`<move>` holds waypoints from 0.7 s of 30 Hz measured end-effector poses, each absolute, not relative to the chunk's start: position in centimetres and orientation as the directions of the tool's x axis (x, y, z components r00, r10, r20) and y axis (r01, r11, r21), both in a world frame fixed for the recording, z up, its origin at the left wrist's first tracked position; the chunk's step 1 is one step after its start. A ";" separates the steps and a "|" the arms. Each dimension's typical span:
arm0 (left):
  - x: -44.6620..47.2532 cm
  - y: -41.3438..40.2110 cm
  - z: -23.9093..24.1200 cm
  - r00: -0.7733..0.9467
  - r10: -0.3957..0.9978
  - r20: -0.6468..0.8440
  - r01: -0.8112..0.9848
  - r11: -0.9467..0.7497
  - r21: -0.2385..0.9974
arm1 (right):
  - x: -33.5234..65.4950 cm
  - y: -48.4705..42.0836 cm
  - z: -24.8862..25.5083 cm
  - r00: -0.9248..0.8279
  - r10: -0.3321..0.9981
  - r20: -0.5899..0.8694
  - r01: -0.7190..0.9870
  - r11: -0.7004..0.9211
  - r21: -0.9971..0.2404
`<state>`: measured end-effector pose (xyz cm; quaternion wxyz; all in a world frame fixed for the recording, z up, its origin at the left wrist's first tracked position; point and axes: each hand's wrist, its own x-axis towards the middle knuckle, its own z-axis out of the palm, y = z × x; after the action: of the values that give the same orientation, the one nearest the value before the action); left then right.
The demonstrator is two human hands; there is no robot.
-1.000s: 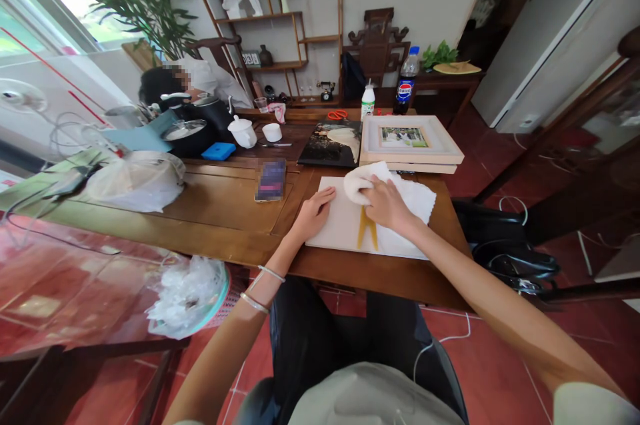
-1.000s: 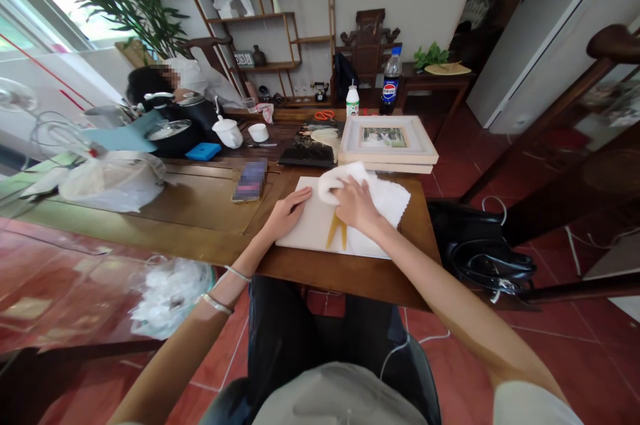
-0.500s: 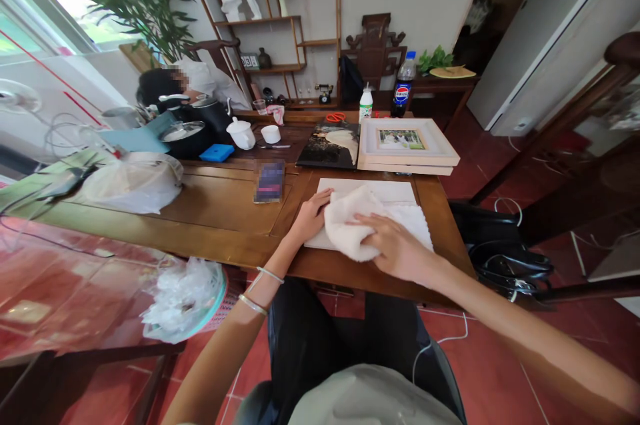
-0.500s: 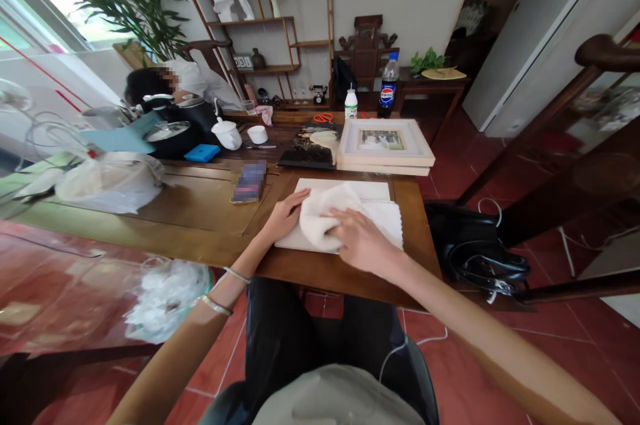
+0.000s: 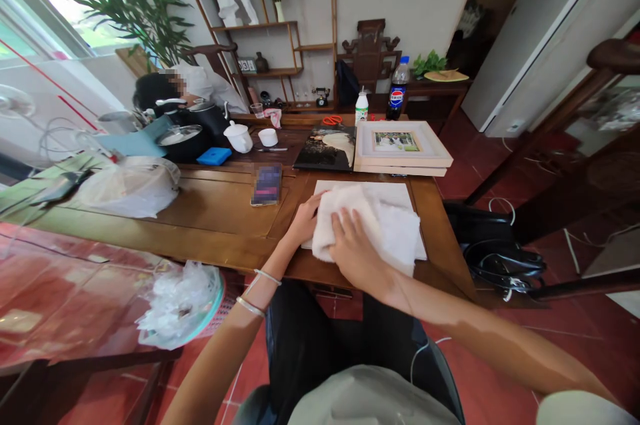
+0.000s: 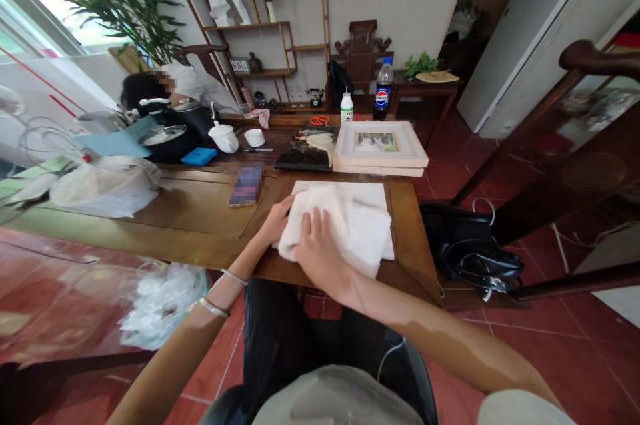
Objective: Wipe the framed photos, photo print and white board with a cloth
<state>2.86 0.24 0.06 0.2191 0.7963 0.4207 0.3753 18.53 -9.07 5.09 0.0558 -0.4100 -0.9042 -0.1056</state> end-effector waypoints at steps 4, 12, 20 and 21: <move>2.8 0.3 -0.1 0.364 0.843 0.396 0.506 -0.536 0.675 | 20.2 -11.3 6.2 -0.749 0.656 0.091 0.662 0.746 0.075; 3.1 0.4 -0.3 0.328 0.850 0.411 0.550 -0.526 0.648 | 24.4 -4.2 7.0 -0.569 0.815 0.111 0.809 0.579 -0.103; 3.1 0.5 -0.1 0.330 0.843 0.424 0.572 -0.536 0.621 | 19.3 3.5 7.5 -0.553 0.823 0.127 0.792 0.567 -0.227; 3.1 0.5 0.0 0.331 0.844 0.421 0.576 -0.535 0.618 | 18.4 3.9 7.5 -0.565 0.815 0.126 0.783 0.578 -0.231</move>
<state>3.11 0.49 -0.03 0.1823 0.7953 0.4466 0.3672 18.41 3.93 7.50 0.1100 -0.4532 -0.8814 0.0745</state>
